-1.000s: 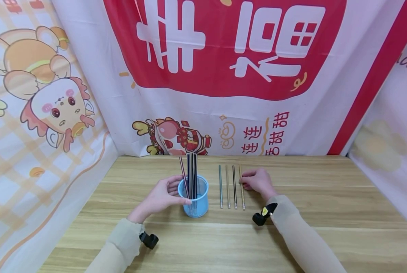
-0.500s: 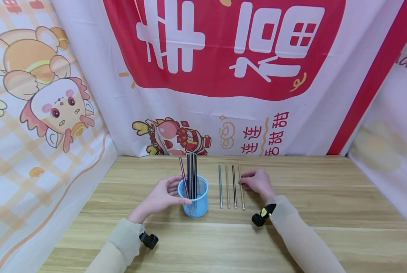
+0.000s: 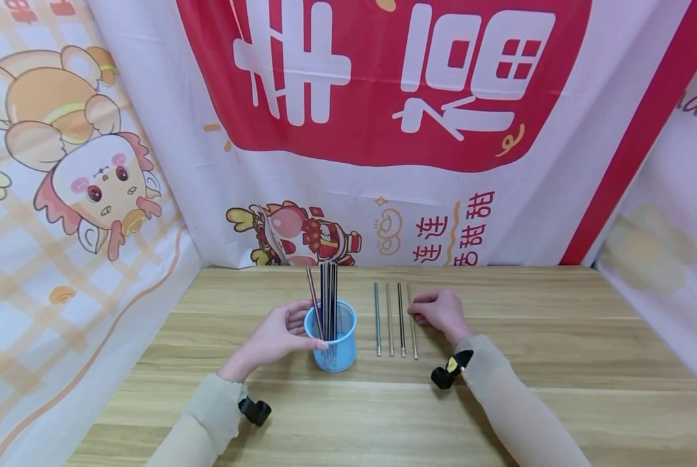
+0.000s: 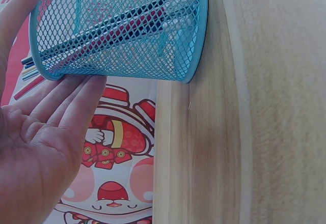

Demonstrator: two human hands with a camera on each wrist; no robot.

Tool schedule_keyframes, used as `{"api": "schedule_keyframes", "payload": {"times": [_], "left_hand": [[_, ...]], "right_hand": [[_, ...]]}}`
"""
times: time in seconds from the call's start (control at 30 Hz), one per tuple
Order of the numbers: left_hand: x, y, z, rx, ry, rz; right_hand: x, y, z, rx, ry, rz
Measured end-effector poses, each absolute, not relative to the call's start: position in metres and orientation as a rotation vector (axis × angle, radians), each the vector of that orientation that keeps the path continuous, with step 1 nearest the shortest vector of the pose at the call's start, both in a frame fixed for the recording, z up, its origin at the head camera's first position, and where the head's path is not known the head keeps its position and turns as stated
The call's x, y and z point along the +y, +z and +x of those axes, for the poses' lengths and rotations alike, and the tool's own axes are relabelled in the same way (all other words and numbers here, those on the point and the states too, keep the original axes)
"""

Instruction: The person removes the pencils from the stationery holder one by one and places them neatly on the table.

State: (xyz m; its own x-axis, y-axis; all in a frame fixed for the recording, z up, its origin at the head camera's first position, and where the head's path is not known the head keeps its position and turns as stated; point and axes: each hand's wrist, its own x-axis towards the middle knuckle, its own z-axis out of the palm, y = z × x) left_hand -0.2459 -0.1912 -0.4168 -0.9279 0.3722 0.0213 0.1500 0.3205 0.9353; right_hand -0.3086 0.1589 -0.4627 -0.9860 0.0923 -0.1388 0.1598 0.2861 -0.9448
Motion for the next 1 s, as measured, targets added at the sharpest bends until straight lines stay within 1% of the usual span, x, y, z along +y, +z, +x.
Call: {"api": "schedule_keyframes", "payload": {"times": [0.2,0.4,0.73,1.0], "left_hand": [[-0.191,-0.418,-0.246,2.379,1.665,0.479],[-0.191,-0.418,-0.246,2.376,1.671,0.48],[-0.192,-0.418,-0.247,2.369,1.672,0.476],[-0.193,-0.419,-0.248,2.388,1.644,0.478]], "right_hand": [[0.16,-0.458,-0.307,2.472,-1.838,0.248],[0.161,-0.442,-0.301,2.473,-1.836,0.255],[0.154,-0.407,-0.295,2.469,-1.968,0.077],[0.135,-0.384,-0.285,2.463,-1.993,-0.015]]}}
